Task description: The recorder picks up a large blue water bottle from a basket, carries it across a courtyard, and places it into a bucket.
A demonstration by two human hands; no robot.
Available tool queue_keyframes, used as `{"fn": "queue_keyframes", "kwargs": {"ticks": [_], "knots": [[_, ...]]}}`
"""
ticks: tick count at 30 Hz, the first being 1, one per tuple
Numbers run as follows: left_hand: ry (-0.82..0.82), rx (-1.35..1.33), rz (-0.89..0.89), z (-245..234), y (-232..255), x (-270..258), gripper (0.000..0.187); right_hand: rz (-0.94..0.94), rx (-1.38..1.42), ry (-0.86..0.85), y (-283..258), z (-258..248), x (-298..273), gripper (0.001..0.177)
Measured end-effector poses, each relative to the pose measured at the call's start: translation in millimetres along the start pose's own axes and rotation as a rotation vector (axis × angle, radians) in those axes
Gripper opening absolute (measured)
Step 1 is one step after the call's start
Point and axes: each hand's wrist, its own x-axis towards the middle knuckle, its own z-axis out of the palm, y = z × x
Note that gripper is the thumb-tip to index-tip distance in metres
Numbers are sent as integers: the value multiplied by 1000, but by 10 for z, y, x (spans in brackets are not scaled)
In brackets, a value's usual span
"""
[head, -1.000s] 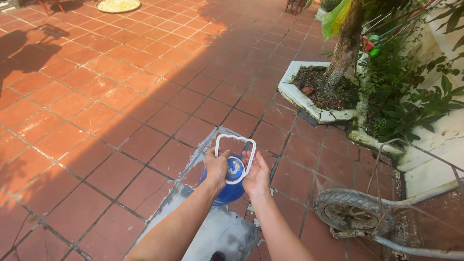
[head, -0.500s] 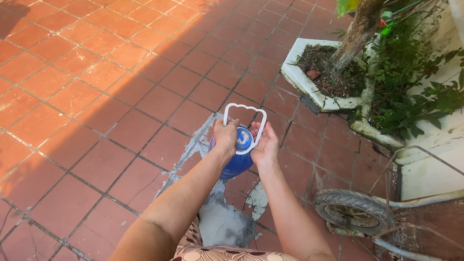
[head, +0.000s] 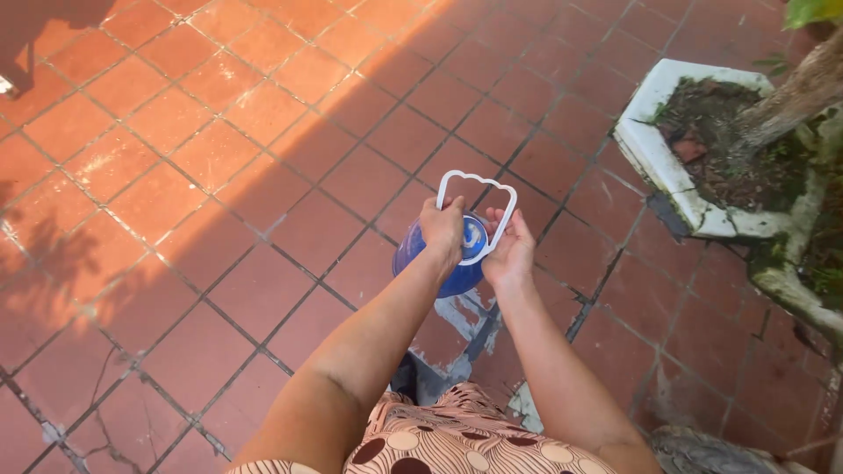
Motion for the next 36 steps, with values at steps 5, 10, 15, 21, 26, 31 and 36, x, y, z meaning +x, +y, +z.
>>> {"fn": "queue_keyframes", "kwargs": {"ticks": [5, 10, 15, 21, 26, 31, 36], "knots": [[39, -22, 59, 132, 447, 628, 26, 2, 7, -78, 83, 610, 570, 34], [97, -110, 55, 149, 742, 1206, 25, 47, -64, -107, 181, 1010, 1163, 34], [152, -118, 138, 488, 1004, 1740, 24, 54, -61, -182, 159, 1258, 1865, 35], [115, 1, 106, 1467, 1461, 2347, 25, 32, 9, -83, -354, 1355, 2856, 31], [20, 14, 76, 2382, 1602, 2903, 26, -8, 29, -75, -996, 1478, 3622, 35], [-30, -82, 45, 2860, 1921, 3206, 26, -39, -19, -102, -1419, 1870, 4105, 35], [-25, -41, 48, 3244, 2307, 3551, 27, -34, -29, -110, -1617, 2120, 4724, 34]]}}
